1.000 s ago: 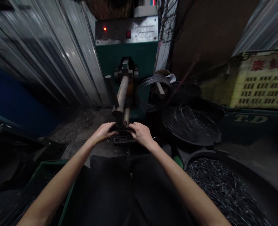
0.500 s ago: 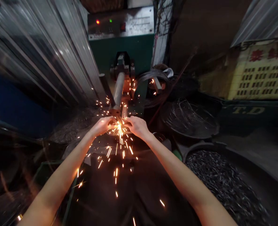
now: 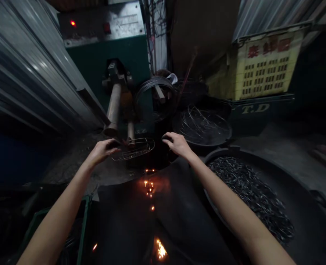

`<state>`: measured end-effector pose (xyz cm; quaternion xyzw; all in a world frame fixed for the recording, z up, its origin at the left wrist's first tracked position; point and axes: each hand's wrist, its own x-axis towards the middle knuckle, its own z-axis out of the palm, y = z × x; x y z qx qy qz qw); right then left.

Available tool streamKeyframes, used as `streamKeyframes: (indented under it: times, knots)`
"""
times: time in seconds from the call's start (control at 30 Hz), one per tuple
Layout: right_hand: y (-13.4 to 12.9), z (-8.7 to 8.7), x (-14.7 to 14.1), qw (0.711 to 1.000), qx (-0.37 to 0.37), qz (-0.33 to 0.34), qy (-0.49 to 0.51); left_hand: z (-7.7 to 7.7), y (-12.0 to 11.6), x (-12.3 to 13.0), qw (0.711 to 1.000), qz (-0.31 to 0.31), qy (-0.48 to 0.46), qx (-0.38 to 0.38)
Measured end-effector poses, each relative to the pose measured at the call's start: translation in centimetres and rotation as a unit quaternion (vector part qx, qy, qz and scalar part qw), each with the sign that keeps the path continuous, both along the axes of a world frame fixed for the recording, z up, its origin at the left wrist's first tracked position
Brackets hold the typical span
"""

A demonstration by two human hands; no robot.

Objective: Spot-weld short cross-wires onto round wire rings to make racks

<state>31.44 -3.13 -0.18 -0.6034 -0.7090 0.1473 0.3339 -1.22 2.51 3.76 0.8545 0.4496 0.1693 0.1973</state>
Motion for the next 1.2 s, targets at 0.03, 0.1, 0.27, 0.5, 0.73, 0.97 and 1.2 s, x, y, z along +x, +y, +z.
streamKeyframes:
  times: [0.03, 0.1, 0.27, 0.5, 0.73, 0.97, 1.2]
  knots:
    - [-0.2, -0.2, -0.3, 1.000, 0.001, 0.005, -0.001, -0.1, -0.1, 0.0, 1.000, 0.002, -0.004, 0.002]
    - [-0.2, -0.4, -1.0, 1.000, 0.005, 0.014, -0.004, -0.2, -0.2, 0.1, 1.000, 0.008, -0.015, 0.007]
    - [0.8, 0.3, -3.0, 0.999, 0.011, 0.044, -0.006, -0.6, -0.5, 0.1, 0.999, 0.032, -0.015, 0.022]
    - [1.5, 0.2, -4.0, 0.998, 0.013, 0.062, -0.006, -0.1, -0.7, -0.2, 1.000, 0.022, -0.003, 0.015]
    - [1.8, -0.1, -4.0, 0.998, 0.006, 0.063, 0.000, -0.1, -0.9, 0.0, 0.999, 0.024, 0.024, 0.015]
    - [1.7, -0.4, -4.3, 0.997, 0.001, 0.071, -0.001, -0.5, -0.8, 0.4, 0.999, 0.034, -0.001, -0.004]
    - [2.1, -1.1, -3.4, 0.998, 0.002, 0.050, -0.033, -0.3, -0.6, 0.2, 0.999, 0.029, -0.005, -0.027]
